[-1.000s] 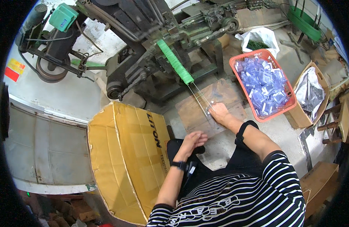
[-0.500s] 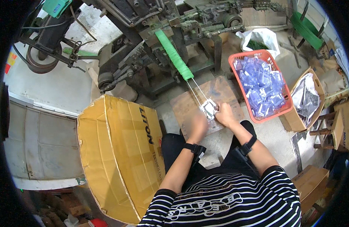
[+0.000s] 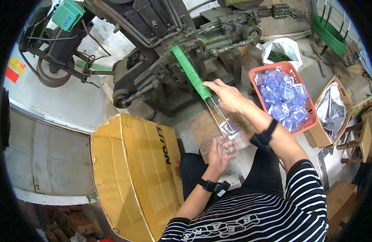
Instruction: The person packs small yellow items into clear plastic containers and places them into a cardboard box. They then use a machine to dispense green items into plastic bags, which are also placed into the box. The person uses newspaper as padding material inside the box.
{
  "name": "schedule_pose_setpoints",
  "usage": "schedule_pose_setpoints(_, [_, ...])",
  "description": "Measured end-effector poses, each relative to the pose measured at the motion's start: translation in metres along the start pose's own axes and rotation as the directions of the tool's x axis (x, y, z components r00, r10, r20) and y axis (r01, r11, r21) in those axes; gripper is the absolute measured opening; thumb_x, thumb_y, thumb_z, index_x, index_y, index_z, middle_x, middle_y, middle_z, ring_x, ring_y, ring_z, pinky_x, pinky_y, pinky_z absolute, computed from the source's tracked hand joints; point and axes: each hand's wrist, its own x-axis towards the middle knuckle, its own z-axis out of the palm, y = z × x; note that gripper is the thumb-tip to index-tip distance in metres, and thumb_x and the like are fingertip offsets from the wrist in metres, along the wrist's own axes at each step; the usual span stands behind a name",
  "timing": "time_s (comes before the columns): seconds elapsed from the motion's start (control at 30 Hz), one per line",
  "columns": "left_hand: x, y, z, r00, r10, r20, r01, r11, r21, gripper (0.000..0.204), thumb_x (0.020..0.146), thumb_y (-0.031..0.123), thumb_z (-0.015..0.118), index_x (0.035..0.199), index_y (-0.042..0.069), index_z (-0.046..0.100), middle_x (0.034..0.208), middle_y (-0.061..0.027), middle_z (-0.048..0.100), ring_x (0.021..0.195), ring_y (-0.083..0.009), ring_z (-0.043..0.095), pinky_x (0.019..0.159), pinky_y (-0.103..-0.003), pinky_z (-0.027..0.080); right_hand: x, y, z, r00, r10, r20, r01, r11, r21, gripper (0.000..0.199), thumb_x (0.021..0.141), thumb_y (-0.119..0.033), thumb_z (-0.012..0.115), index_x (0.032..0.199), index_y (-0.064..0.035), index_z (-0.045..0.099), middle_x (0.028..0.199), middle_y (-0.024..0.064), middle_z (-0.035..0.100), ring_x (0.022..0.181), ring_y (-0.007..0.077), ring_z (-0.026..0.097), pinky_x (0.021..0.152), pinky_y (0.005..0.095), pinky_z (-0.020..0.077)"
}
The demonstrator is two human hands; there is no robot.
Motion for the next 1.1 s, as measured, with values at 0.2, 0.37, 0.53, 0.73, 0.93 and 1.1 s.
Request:
schedule_pose_setpoints(0.2, [0.003, -0.004, 0.029, 0.998, 0.054, -0.013, -0.055, 0.993, -0.101, 0.057, 0.096, 0.052, 0.027, 0.129, 0.007, 0.037, 0.11, -0.0162, 0.053, 0.098, -0.0285, 0.058, 0.074, -0.038, 0.054, 0.022, -0.005, 0.011, 0.992, 0.108, 0.058, -0.092, 0.971, -0.221, 0.042, 0.073, 0.001, 0.05, 0.114, -0.0084, 0.052, 0.106, 0.0182, 0.051, 0.099, 0.0379, 0.054, 0.082, 0.0437, 0.0454])
schedule_pose_setpoints(0.37, [0.006, 0.001, 0.035, 0.989, 0.141, -0.05, -0.146, 0.983, -0.115, 0.051, 0.097, 0.049, 0.029, 0.124, 0.008, 0.041, 0.111, -0.0136, 0.055, 0.1, -0.0271, 0.058, 0.075, -0.04, 0.054, -0.054, -0.02, 0.002, 0.981, 0.121, 0.152, -0.102, 0.986, -0.129, 0.012, 0.076, 0.001, 0.052, 0.085, 0.0044, 0.06, 0.083, 0.0182, 0.056, 0.086, 0.033, 0.059, 0.074, 0.0406, 0.0461])
schedule_pose_setpoints(0.53, [0.007, 0.006, 0.047, 0.983, 0.177, -0.056, -0.184, 0.971, -0.15, 0.044, 0.098, 0.044, 0.031, 0.12, 0.009, 0.045, 0.114, -0.0105, 0.057, 0.1, -0.0232, 0.059, 0.074, -0.041, 0.055, -0.095, -0.021, 0.009, 0.974, 0.211, 0.08, -0.226, 0.902, 0.368, 0.016, 0.08, 0.0, 0.052, 0.093, 0.0038, 0.061, 0.082, 0.0133, 0.063, 0.077, 0.019, 0.058, 0.07, 0.0337, 0.046])
schedule_pose_setpoints(0.73, [0.011, 0.025, 0.04, 0.997, 0.063, -0.04, -0.067, 0.991, -0.112, 0.036, 0.099, 0.039, 0.033, 0.112, 0.01, 0.049, 0.105, -0.0078, 0.061, 0.091, -0.0215, 0.062, 0.07, -0.041, 0.056, -0.113, -0.049, 0.016, 0.988, 0.059, -0.145, -0.084, 0.982, -0.172, 0.025, 0.067, 0.0, 0.054, 0.089, -0.0059, 0.065, 0.084, 0.0122, 0.06, 0.089, 0.0318, 0.057, 0.07, 0.0437, 0.0479])
schedule_pose_setpoints(0.93, [0.004, 0.017, 0.057, 0.988, 0.103, -0.113, -0.092, 0.991, 0.099, 0.038, 0.098, 0.037, 0.034, 0.115, 0.006, 0.049, 0.095, -0.0088, 0.063, 0.08, -0.0207, 0.065, 0.059, -0.037, 0.056, -0.138, -0.073, 0.008, 0.935, 0.128, -0.329, -0.162, 0.984, -0.077, 0.03, 0.066, 0.005, 0.052, 0.091, -0.0051, 0.065, 0.088, 0.0137, 0.058, 0.084, 0.0343, 0.059, 0.072, 0.0413, 0.0478])
schedule_pose_setpoints(1.1, [-0.044, 0.016, 0.062, 0.995, -0.091, 0.032, 0.084, 0.981, 0.175, 0.044, 0.099, 0.037, 0.033, 0.117, 0.001, 0.047, 0.093, -0.0179, 0.065, 0.068, -0.0259, 0.067, 0.039, -0.024, 0.049, -0.168, -0.057, -0.011, 0.838, 0.177, -0.516, -0.168, 0.984, 0.064, 0.034, 0.068, 0.009, 0.049, 0.097, -0.0029, 0.064, 0.092, 0.0138, 0.058, 0.086, 0.0334, 0.06, 0.075, 0.0366, 0.0481])
